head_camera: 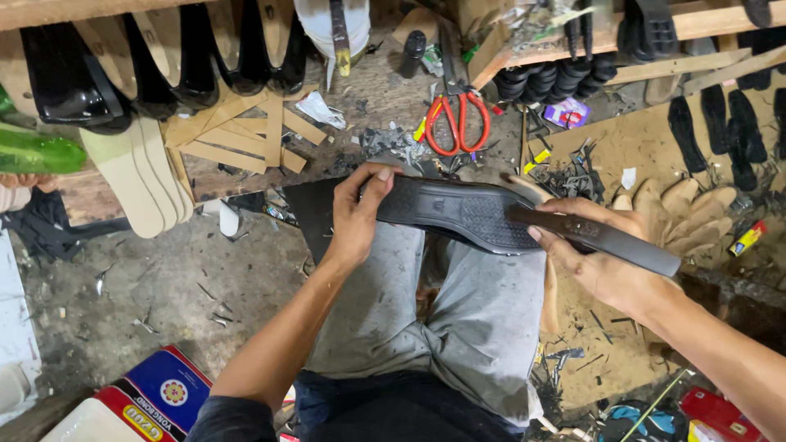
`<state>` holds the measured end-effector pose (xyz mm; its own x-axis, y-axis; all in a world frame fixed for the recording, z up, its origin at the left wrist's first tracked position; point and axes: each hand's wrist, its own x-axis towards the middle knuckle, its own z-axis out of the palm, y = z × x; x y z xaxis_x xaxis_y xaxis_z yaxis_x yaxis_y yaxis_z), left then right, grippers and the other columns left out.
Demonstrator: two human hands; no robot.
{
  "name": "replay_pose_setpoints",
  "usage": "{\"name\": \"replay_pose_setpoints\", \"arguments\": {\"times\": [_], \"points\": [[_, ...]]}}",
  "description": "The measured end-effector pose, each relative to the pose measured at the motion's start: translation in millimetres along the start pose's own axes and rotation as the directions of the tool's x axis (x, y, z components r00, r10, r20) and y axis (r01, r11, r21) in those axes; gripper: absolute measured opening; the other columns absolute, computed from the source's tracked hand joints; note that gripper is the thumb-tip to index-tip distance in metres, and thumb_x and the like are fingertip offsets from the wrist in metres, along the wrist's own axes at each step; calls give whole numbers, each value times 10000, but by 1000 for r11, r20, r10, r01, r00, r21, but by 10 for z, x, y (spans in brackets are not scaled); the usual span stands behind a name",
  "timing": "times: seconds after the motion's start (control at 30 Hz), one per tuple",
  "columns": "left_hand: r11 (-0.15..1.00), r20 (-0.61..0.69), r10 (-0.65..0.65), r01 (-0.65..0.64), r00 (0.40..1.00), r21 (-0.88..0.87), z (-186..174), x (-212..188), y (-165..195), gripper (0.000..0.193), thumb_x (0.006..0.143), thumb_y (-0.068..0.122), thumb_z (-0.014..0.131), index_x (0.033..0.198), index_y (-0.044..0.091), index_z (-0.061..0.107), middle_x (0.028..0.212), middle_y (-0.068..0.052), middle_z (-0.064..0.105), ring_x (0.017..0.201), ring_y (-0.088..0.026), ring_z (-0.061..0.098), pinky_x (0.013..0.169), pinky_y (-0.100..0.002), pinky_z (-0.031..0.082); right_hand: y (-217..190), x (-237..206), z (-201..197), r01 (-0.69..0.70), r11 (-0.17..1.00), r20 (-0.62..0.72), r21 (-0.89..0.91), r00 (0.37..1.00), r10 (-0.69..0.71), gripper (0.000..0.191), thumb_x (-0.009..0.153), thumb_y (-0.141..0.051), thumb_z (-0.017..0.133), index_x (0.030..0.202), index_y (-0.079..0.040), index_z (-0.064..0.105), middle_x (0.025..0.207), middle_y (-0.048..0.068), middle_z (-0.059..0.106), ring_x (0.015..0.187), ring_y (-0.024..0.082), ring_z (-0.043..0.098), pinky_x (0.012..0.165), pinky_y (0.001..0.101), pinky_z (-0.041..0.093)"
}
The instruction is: The person attaches a rubber sole to a high-heeled shoe using a curved metal tool. They press the sole onto the shoe, tap it with the tool to secure it, and then place the finished shoe on a shelf. The process is repeated for a second shoe.
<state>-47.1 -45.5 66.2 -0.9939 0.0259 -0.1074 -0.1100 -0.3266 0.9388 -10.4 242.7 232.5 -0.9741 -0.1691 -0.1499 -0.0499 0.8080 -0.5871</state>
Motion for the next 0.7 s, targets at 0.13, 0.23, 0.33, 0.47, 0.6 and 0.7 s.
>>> {"name": "replay_pose_setpoints", "arguments": {"times": [0.13,0.23,0.33,0.47,0.6,0.7], "points": [[998,3,17,-18,1000,64,9,-2,41,224,1036,185,605,1054,-13,707,886,37,597,859,-54,488,784,-215,409,-16,166,20,124,992,39,-1,992,-123,295,849,-193,783,1093,-33,738,957,104,782,699,166,749,646,297,598],[995,16,-3,2,1000,101,23,-15,78,225,1039,188,605,1049,-14,706,873,39,584,853,-52,486,779,-216,405,-64,291,-3,309,950,84,-45,949,-304,260,830,-197,787,1041,-49,750,937,103,777,646,198,741,600,306,599],[992,9,-8,7,1000,122,37,-24,73,229,1035,193,611,1046,-13,709,880,40,595,868,-46,497,800,-212,417,-160,461,-56,407,906,207,-114,902,-379,200,836,-202,791,993,-81,765,876,94,786,533,206,724,513,315,553],[997,11,7,-7,1000,80,32,-32,4,240,1038,203,610,1045,-15,709,909,34,622,884,-48,508,821,-214,430,-405,518,-59,517,842,135,-152,855,-500,244,827,-240,771,1015,-91,731,967,140,770,680,302,724,586,367,584],[998,22,-26,24,999,63,22,16,-17,253,1039,217,607,1039,-13,713,924,32,647,898,-45,522,840,-217,438,-572,582,25,500,814,245,-294,863,-441,270,808,-286,783,1008,-106,773,785,133,750,569,346,684,506,437,542],[994,43,84,-86,996,60,44,51,47,278,1059,232,611,1054,-25,719,926,11,656,884,-53,548,811,-220,462,-544,576,48,509,813,225,-281,859,-460,258,826,-306,782,996,-112,779,815,133,758,629,352,697,539,432,547]]}}
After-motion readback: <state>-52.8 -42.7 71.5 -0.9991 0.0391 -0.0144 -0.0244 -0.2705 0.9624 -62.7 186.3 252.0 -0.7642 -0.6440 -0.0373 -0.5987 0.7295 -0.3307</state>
